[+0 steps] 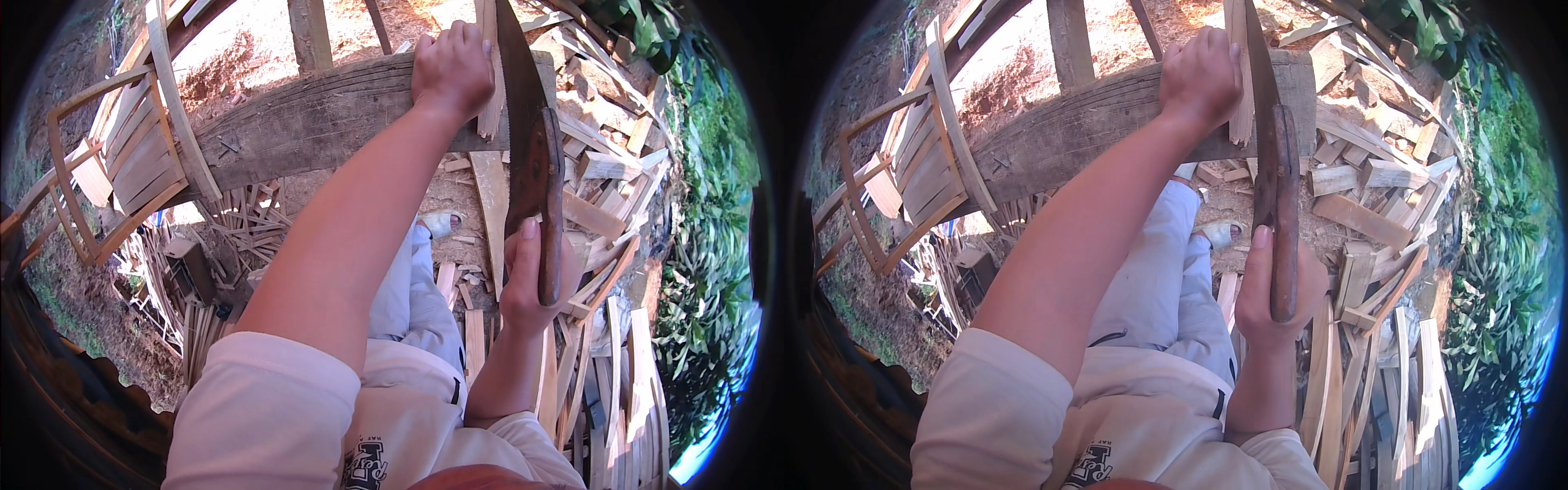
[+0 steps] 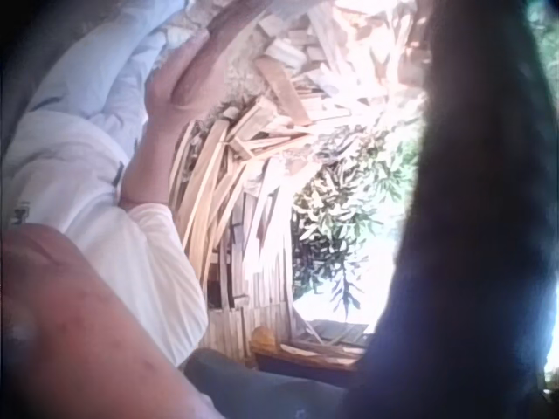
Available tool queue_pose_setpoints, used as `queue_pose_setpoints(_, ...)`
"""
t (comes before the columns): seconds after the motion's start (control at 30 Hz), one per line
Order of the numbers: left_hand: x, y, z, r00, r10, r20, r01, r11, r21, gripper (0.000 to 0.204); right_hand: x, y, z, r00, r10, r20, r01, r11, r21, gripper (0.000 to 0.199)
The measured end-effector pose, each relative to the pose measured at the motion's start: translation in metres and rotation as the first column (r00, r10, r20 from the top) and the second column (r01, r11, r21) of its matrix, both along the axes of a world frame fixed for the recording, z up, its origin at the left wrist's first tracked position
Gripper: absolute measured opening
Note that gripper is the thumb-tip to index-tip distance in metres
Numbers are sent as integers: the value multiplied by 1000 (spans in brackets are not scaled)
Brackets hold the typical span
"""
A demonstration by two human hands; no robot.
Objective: The person uses a large knife to split a piece of wood into smaller strips. They hold the wood vertically against a wooden beam and repeatedly strike it with the knife to separate thin planks, which fall to the ground.
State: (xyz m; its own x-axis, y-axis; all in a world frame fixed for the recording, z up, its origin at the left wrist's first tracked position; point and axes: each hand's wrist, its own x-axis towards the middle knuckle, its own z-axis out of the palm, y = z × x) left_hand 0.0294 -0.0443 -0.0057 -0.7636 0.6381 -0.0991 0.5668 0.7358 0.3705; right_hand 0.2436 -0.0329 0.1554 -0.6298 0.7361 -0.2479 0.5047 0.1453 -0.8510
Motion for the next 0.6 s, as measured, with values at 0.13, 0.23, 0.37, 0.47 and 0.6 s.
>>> queue_pose_setpoints(0.13,5,1,-3,999,5,-36,-3,999,53,24,-49,14,-38,995,-49,-90,49,999,-1,22)
queue_pose_setpoints(0.23,1,3,0,1000,4,-6,-4,1000,30,24,-61,15,-48,993,-62,-100,60,998,-24,26)
queue_pose_setpoints(0.37,2,1,-2,998,26,-50,-23,997,67,25,-47,12,-69,984,-23,-177,34,998,58,28)
queue_pose_setpoints(0.47,3,3,-5,996,35,-77,-30,998,62,25,-43,15,-71,985,-59,-164,56,998,-26,28)
queue_pose_setpoints(0.6,3,2,-5,999,21,-51,-21,1000,2,26,-51,8,-55,988,-69,-141,64,997,-43,28)
